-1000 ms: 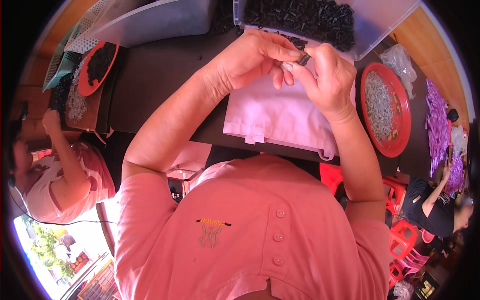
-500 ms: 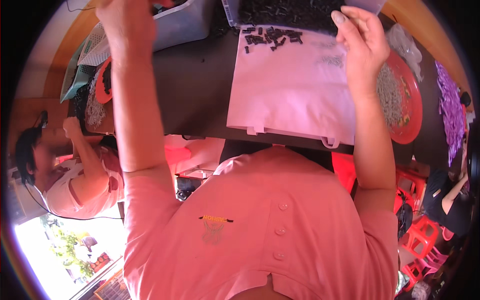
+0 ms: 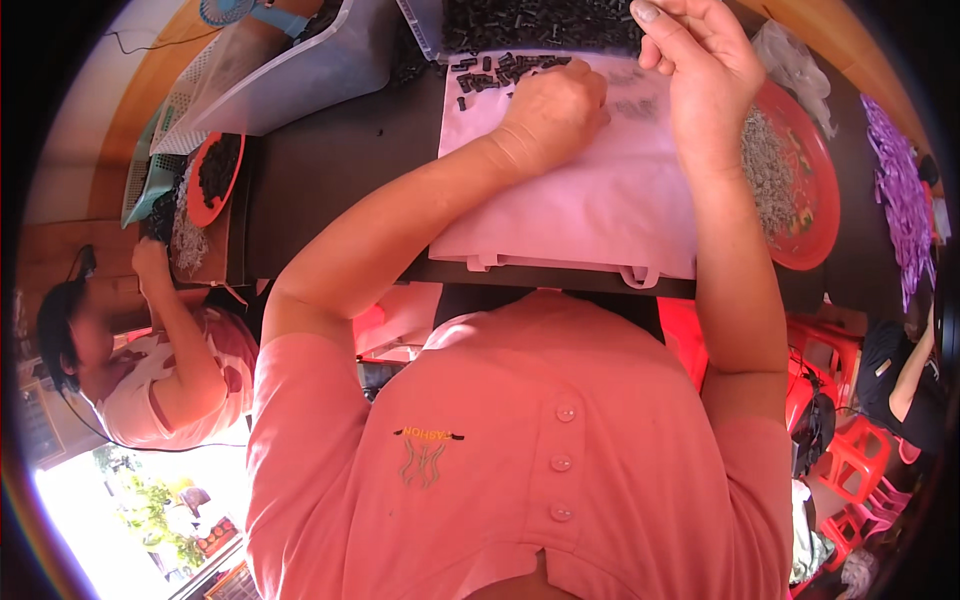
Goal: The person takes black plastic pieces and small metal parts and attaches them together by hand.
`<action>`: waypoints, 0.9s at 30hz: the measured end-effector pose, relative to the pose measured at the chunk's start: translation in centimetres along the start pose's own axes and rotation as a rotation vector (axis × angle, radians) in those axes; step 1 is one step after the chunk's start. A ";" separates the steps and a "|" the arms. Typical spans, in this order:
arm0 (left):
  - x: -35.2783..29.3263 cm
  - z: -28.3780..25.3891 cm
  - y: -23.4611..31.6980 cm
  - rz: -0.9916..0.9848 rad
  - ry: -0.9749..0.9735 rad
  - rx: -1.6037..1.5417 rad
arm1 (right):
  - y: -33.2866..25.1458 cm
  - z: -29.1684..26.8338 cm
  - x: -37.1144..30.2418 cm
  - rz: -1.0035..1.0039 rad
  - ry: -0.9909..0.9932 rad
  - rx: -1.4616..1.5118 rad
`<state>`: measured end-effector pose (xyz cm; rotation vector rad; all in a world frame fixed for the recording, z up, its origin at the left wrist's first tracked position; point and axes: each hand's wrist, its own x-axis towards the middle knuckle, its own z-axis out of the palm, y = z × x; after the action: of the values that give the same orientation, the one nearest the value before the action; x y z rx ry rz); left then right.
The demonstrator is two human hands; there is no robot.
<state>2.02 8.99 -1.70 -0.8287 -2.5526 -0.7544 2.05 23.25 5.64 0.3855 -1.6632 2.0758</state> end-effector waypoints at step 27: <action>-1.1 -8.6 -0.8 -0.723 -0.194 -1.602 | 1.3 1.1 -2.3 0.064 -0.522 -0.163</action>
<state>3.71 2.95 4.32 -0.1750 -1.8610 -3.1413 3.28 21.59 3.73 0.8874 -2.1433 1.9718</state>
